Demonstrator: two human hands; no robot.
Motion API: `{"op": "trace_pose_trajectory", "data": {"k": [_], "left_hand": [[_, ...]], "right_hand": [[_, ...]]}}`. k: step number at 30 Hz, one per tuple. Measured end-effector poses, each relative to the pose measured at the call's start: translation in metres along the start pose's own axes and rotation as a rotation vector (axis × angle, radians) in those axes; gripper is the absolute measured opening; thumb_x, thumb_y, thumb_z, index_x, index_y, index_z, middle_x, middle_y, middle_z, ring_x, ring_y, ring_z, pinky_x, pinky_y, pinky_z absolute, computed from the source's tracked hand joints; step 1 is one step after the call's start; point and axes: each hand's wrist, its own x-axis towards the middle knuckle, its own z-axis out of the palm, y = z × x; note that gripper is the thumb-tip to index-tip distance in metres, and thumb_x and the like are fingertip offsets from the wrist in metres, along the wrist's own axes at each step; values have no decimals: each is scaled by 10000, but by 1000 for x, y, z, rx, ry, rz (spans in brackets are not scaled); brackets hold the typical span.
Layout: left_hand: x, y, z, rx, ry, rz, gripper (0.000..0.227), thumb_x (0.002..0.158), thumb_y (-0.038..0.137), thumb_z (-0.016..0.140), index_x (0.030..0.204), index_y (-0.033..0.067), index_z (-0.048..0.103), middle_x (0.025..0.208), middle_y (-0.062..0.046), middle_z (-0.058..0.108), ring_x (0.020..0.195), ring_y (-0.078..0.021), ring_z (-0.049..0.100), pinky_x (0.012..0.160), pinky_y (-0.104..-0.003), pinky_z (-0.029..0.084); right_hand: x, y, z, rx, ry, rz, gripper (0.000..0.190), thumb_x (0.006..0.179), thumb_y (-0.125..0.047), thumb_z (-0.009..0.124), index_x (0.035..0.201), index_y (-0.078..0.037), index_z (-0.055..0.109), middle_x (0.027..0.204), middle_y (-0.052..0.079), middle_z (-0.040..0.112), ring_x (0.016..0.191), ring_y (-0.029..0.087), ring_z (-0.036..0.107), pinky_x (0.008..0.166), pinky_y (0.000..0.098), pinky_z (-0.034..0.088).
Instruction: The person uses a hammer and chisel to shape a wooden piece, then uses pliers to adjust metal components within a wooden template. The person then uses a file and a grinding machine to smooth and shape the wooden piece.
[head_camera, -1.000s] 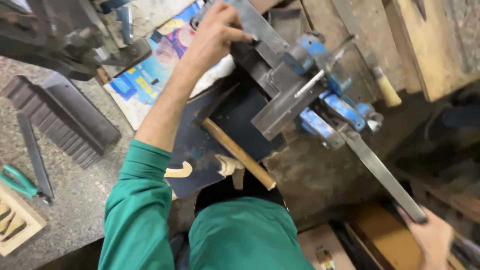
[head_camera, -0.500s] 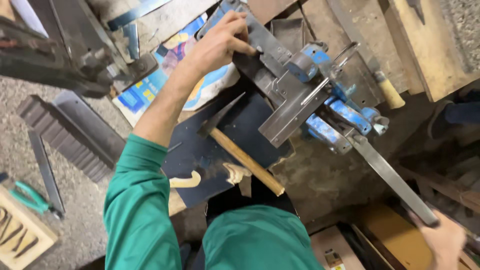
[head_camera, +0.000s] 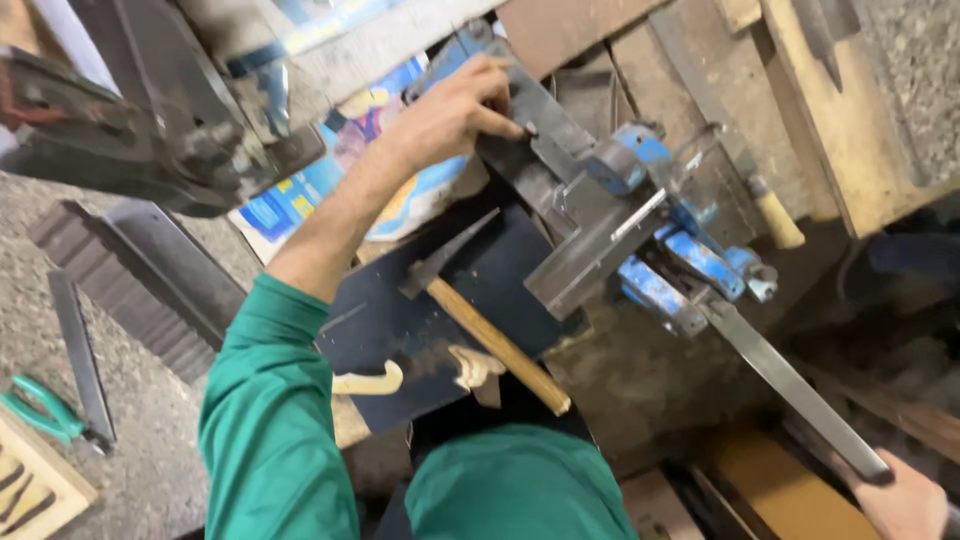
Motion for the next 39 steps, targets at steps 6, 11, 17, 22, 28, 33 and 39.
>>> {"op": "trace_pose_trajectory", "data": {"k": [6, 11, 17, 22, 28, 33, 39], "left_hand": [[10, 5, 10, 66, 120, -76, 451, 652, -71, 705, 1021, 149, 841, 992, -69, 627, 1076, -307, 566, 956, -419, 479], [1, 17, 16, 104, 119, -115, 386, 716, -49, 697, 1037, 123, 825, 1011, -59, 641, 1088, -299, 565, 947, -402, 459], [0, 43, 16, 150, 165, -202, 434, 706, -68, 690, 1069, 127, 827, 1020, -74, 631, 1077, -307, 554, 955, -409, 456], [15, 76, 8, 205, 219, -240, 470, 652, -100, 676, 1062, 95, 798, 1041, -84, 644, 1079, -326, 564, 937, -422, 470], [17, 157, -30, -16, 401, -334, 476, 766, -181, 655, 1146, 88, 757, 1071, -78, 646, 1042, -304, 587, 906, -395, 497], [-11, 240, -50, -161, 274, -336, 586, 637, -212, 581, 1113, 87, 745, 1070, -87, 671, 1009, -284, 614, 841, -369, 516], [-105, 297, -56, -209, 406, -509, 532, 714, -166, 666, 1158, 115, 746, 1058, -36, 697, 1002, -245, 644, 840, -340, 557]], "right_hand": [[0, -1, 6, 22, -5, -67, 579, 760, -582, 785, 1233, -250, 792, 892, 117, 789, 897, 332, 750, 823, 427, 577], [-18, 3, 14, 81, -12, -29, 459, 863, -563, 789, 1016, -131, 788, 821, 165, 767, 826, 355, 736, 789, 432, 567], [-8, 0, 14, 171, 51, -110, 434, 824, -516, 790, 1059, -153, 788, 826, 147, 761, 803, 333, 719, 767, 415, 565], [-14, 8, 23, 255, 52, 23, 461, 796, -490, 809, 1091, -135, 794, 847, 148, 773, 802, 345, 739, 786, 427, 568], [-57, -82, -39, 436, 349, -341, 372, 857, -334, 781, 1123, -75, 748, 1048, 123, 758, 972, 303, 728, 874, 397, 542], [-118, -240, -130, 795, 482, -509, 211, 937, -112, 741, 1145, -77, 727, 1151, 73, 755, 1066, 225, 736, 947, 329, 551], [-191, -399, -136, 806, 339, -1144, 304, 855, -68, 812, 1136, -43, 699, 1136, 109, 731, 1038, 291, 722, 890, 366, 573]]}}
